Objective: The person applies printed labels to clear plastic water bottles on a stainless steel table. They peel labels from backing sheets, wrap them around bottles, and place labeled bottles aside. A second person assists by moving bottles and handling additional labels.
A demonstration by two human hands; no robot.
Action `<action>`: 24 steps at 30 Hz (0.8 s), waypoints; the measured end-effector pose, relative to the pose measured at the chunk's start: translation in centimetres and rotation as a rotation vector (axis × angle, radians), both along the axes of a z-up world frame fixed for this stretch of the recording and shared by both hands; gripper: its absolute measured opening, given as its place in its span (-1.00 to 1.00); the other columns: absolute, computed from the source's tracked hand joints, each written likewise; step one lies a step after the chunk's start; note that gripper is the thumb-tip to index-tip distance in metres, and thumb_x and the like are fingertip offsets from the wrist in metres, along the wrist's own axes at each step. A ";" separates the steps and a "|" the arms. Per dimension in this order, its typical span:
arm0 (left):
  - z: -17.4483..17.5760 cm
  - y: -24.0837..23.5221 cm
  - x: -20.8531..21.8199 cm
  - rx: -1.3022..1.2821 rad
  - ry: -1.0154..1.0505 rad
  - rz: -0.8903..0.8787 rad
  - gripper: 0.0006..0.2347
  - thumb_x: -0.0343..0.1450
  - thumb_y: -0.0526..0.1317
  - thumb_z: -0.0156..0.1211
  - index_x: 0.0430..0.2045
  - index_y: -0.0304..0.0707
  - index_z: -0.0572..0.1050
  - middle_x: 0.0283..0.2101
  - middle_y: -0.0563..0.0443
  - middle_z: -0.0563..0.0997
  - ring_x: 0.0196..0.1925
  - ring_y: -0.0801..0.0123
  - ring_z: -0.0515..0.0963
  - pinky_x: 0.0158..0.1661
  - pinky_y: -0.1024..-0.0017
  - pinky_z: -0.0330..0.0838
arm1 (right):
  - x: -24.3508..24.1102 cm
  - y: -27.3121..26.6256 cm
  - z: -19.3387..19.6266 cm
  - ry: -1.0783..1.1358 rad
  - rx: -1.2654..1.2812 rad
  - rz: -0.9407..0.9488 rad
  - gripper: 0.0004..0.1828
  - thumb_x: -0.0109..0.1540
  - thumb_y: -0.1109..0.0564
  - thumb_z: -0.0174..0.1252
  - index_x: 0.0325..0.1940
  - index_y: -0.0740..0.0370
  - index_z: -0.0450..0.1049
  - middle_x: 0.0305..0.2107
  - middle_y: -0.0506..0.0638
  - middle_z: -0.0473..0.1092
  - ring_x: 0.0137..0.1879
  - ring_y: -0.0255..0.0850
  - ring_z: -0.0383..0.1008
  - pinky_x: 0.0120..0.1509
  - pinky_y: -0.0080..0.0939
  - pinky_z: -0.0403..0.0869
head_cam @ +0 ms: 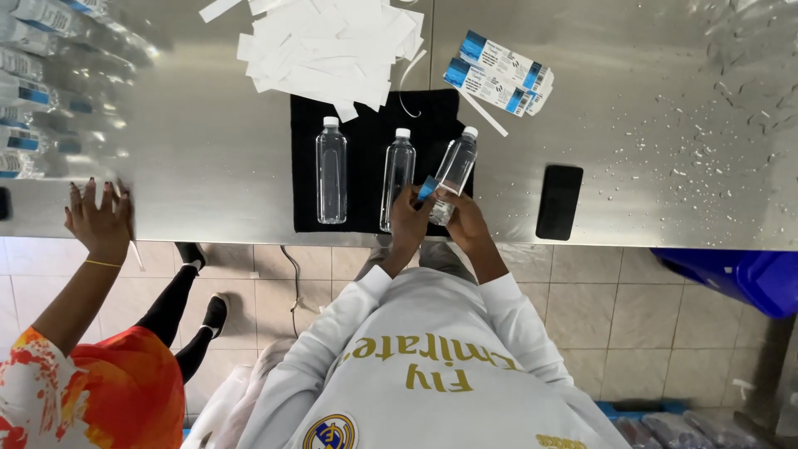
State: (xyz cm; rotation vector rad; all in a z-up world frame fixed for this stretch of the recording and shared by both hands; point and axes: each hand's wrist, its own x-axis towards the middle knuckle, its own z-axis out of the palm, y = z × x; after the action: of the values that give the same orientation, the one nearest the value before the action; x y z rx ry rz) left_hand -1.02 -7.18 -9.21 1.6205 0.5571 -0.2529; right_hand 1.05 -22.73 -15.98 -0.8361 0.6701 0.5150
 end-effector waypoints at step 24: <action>-0.3 13.2 -3.9 0.384 -0.644 0.016 -0.31 0.35 -0.38 0.41 0.47 -0.33 0.33 0.29 -0.41 0.55 0.37 -0.32 0.51 0.44 -0.12 0.30 | -0.6 16.8 10.5 -1.044 -0.352 0.304 0.21 0.03 0.13 0.72 0.60 0.22 0.11 0.39 0.16 0.23 0.48 -0.06 0.34 0.64 0.05 0.28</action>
State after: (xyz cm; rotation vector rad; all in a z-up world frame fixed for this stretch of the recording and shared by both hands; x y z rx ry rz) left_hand -4.87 6.05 -9.53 1.9381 0.1202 0.4067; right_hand 0.40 -5.91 -5.48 -1.3860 -0.3499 0.1662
